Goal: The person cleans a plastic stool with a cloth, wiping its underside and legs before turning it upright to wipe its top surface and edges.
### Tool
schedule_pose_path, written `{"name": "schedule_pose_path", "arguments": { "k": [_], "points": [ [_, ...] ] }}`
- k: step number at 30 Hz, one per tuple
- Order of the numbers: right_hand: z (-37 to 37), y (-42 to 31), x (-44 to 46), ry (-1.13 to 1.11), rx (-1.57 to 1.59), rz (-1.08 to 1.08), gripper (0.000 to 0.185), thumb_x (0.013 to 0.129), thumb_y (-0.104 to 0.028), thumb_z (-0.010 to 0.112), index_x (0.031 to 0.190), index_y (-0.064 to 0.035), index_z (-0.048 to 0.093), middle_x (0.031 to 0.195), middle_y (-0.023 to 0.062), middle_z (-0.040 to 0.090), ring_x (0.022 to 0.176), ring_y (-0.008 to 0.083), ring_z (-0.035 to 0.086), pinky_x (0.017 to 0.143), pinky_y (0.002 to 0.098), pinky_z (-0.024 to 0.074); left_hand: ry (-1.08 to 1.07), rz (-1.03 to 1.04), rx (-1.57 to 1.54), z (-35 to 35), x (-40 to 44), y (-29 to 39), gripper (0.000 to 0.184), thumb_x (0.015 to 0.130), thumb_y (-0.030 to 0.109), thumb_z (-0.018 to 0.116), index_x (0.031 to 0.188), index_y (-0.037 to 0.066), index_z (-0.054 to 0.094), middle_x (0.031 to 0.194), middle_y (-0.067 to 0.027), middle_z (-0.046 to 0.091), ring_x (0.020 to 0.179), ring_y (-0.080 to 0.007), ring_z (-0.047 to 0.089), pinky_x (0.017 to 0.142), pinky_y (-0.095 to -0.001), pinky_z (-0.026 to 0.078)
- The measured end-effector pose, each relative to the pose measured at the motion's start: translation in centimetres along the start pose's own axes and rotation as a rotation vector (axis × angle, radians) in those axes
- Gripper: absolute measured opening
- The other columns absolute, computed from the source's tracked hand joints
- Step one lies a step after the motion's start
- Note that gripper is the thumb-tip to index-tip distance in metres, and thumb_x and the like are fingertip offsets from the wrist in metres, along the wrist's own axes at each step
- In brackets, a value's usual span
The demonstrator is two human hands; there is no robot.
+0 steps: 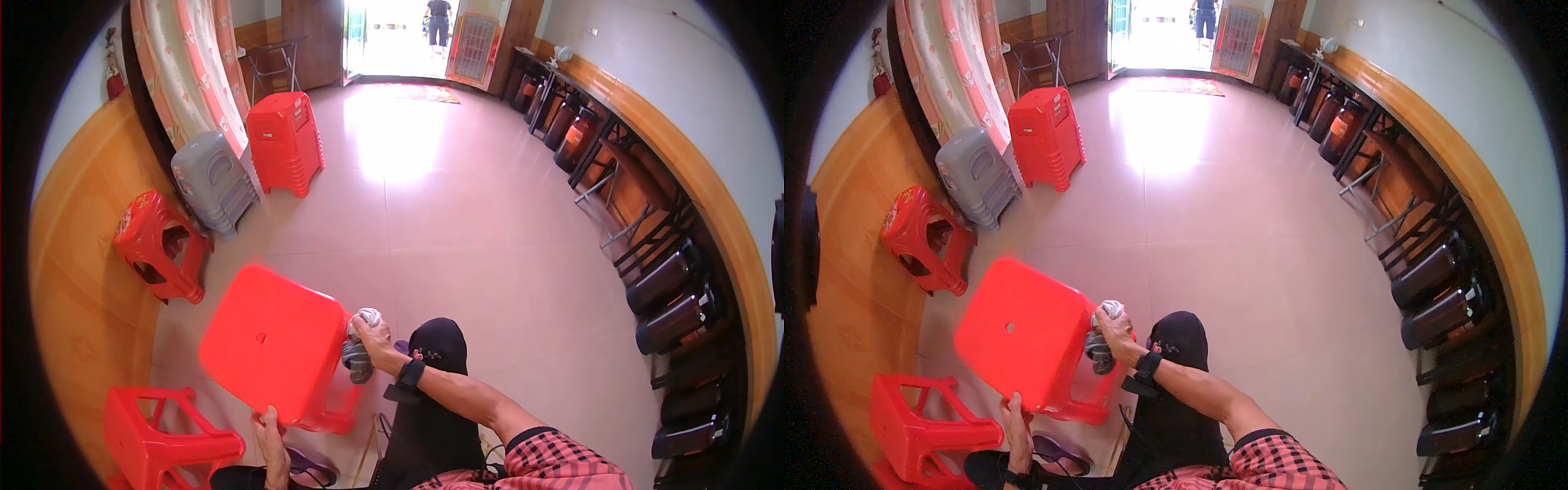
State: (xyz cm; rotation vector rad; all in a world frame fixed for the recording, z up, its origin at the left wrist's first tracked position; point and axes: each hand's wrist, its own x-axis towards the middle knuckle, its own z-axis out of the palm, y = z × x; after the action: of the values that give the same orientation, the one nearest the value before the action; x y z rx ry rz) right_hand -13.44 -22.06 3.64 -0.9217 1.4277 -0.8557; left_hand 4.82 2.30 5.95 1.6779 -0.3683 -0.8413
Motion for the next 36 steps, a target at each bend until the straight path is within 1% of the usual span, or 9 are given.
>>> {"name": "schedule_pose_path", "arguments": {
  "k": [5,7,11,15,20,22,25,30,36],
  "points": [
    [-0.2,-1.2,-1.0,-0.035,0.2,-0.152,0.039,0.084,-0.028,0.068,0.113,-0.0042,0.057,0.089,0.0018,0.062,0.077,0.0101,0.057,0.067,0.0284,0.0503,0.116,0.032,-0.049,-2.1,1.1,-0.8,0.049,0.092,0.041,0.053,0.125,0.006,0.043,0.083,0.0023,0.046,0.071,-0.0051,0.04,0.063,-0.0222,0.034],
    [-0.4,-2.2,-1.8,-0.168,0.412,-0.426,0.035,0.086,-0.02,0.064,0.116,-0.004,0.054,0.092,0.0004,0.06,0.078,0.008,0.055,0.068,0.0258,0.049,0.187,0.063,-0.121,-3.4,3.3,-1.3,0.048,0.092,0.04,0.052,0.125,0.007,0.043,0.084,0.0023,0.046,0.071,-0.0053,0.04,0.063,-0.0224,0.035],
    [-1.5,-5.9,-3.7,-0.256,0.324,-0.629,0.035,0.089,-0.015,0.062,0.119,-0.0029,0.051,0.094,0.0012,0.061,0.082,0.0082,0.057,0.069,0.0247,0.0495,0.152,0.082,-0.297,-1.9,5.8,-2.1,0.054,0.094,0.044,0.05,0.131,0.005,0.04,0.108,-0.0063,0.051,0.093,-0.0135,0.05,0.08,-0.0282,0.042],
    [-1.1,-11.7,-2.6,-0.262,0.083,-0.691,0.038,0.086,-0.021,0.064,0.118,-0.0034,0.052,0.089,0.0041,0.061,0.078,0.0106,0.057,0.068,0.0284,0.0494,0.091,0.231,-0.36,1.7,3.6,0.3,0.064,0.096,0.049,0.048,0.135,-0.001,0.033,0.131,-0.0171,0.044,0.121,-0.0249,0.046,0.101,-0.0378,0.038],
    [3.6,-13.3,1.0,-0.319,-0.117,-0.826,0.043,0.082,-0.031,0.066,0.115,-0.0049,0.055,0.095,0.0111,0.06,0.083,0.0228,0.061,0.073,0.0383,0.0512,0.288,0.216,-0.29,3.0,2.9,-0.1,0.068,0.096,0.051,0.048,0.133,-0.003,0.031,0.127,-0.0195,0.045,0.117,-0.0247,0.047,0.099,-0.0377,0.04],
    [4.4,-11.1,2.7,-0.304,-0.789,-1.243,0.043,0.081,-0.034,0.066,0.114,-0.0086,0.057,0.109,0.0132,0.056,0.099,0.0337,0.058,0.081,0.0466,0.0505,0.332,0.219,-0.272,3.2,3.8,-1.0,0.067,0.096,0.051,0.048,0.132,-0.003,0.031,0.127,-0.0197,0.045,0.116,-0.0244,0.048,0.098,-0.0372,0.041],
    [4.6,-11.3,3.0,-0.382,-0.833,-1.063,0.043,0.079,-0.037,0.066,0.115,-0.013,0.058,0.117,0.0125,0.051,0.109,0.0398,0.053,0.086,0.0517,0.0485,0.376,0.216,-0.29,3.7,3.9,-1.5,0.064,0.096,0.049,0.046,0.13,-0.003,0.033,0.126,-0.0186,0.045,0.112,-0.024,0.05,0.095,-0.0365,0.043],
    [4.6,-11.4,2.6,-0.385,-0.886,-1.092,0.038,0.08,-0.037,0.065,0.108,-0.0119,0.061,0.112,0.0137,0.054,0.101,0.0393,0.055,0.083,0.0487,0.0495,0.464,0.283,-0.336,4.8,4.0,-1.8,0.053,0.097,0.042,0.046,0.124,-0.003,0.042,0.117,-0.0162,0.053,0.104,-0.0236,0.054,0.09,-0.0362,0.045],
    [5.8,-10.3,1.1,-0.134,-1.037,-1.278,0.04,0.074,-0.034,0.069,0.102,-0.0064,0.062,0.108,0.0147,0.054,0.098,0.039,0.055,0.079,0.0475,0.0508,0.46,0.285,-0.367,5.0,4.3,-1.4,0.049,0.097,0.035,0.046,0.124,-0.006,0.044,0.117,-0.0197,0.055,0.102,-0.0276,0.054,0.091,-0.0388,0.043]
  ]
}}
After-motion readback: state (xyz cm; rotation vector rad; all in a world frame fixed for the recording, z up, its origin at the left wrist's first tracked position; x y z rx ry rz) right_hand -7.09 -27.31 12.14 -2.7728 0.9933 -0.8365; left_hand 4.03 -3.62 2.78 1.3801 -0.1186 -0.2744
